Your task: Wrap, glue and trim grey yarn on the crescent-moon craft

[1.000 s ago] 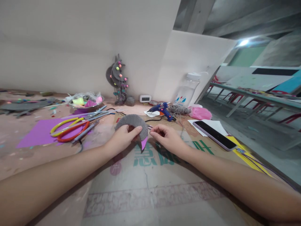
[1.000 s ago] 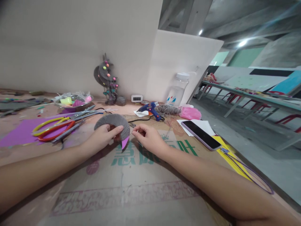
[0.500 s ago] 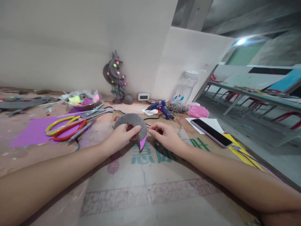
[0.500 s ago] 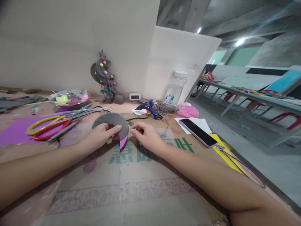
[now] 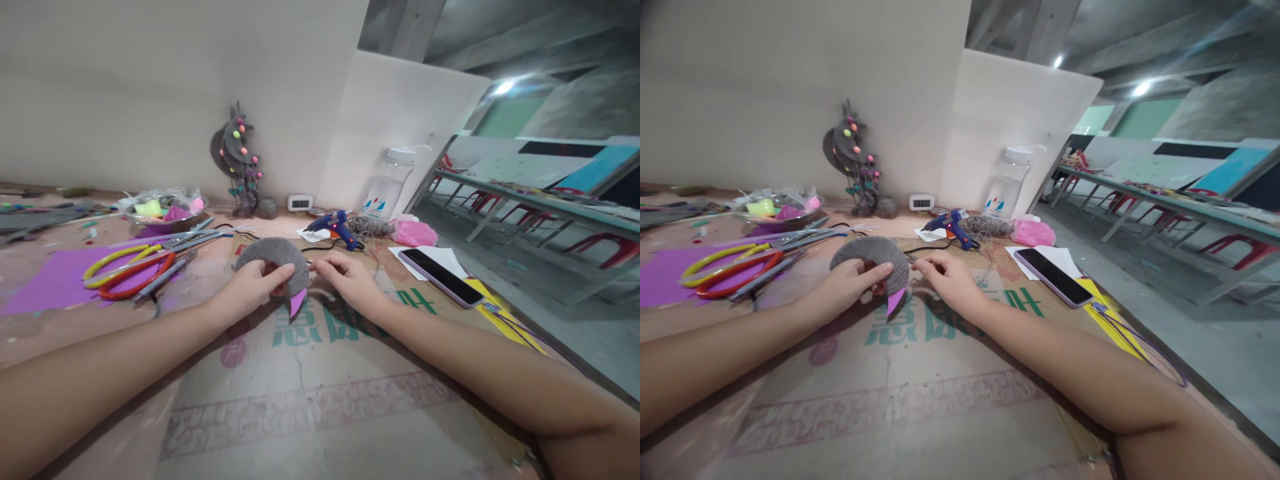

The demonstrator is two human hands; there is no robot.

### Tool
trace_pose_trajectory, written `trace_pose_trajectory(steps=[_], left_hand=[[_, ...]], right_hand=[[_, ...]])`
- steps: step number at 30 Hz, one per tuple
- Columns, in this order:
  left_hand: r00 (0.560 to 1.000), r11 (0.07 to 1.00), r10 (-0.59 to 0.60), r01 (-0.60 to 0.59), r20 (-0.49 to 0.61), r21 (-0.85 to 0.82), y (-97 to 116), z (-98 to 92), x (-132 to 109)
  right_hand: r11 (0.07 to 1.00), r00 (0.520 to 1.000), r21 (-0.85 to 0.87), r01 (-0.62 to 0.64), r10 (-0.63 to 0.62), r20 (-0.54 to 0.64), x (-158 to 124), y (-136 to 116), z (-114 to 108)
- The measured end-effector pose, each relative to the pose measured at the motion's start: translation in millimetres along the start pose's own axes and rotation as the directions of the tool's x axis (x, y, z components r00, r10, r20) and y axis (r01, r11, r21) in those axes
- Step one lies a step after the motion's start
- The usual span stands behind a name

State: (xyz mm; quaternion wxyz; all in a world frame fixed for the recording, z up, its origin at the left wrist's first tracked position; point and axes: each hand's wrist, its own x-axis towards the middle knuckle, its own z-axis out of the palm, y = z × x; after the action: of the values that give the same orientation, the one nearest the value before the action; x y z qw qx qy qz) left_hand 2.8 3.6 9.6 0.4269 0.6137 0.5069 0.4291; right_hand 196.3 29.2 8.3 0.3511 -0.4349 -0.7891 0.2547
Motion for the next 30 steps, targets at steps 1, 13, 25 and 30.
trace_pose_trajectory(steps=[1,13,25,30], left_hand=[[1.0,1.0,0.007,-0.007,0.009,0.012,-0.8,-0.1,0.5],[0.988,0.988,0.115,-0.124,0.099,0.09,-11.3,-0.3,4.7],[0.993,0.99,0.114,-0.116,0.03,0.083,-9.1,-3.2,5.4],[0.997,0.992,0.079,-0.079,0.009,0.097,-9.1,-4.1,5.7]], right_hand=[[1.0,1.0,0.013,-0.012,0.012,0.018,-1.0,-1.1,1.4],[0.95,0.978,0.276,-0.144,0.095,0.185,-6.5,-2.1,7.4],[0.834,0.979,0.525,-0.169,0.079,0.19,-9.5,-7.2,12.1],[0.88,0.987,0.462,-0.111,0.043,0.155,-9.9,-4.3,14.4]])
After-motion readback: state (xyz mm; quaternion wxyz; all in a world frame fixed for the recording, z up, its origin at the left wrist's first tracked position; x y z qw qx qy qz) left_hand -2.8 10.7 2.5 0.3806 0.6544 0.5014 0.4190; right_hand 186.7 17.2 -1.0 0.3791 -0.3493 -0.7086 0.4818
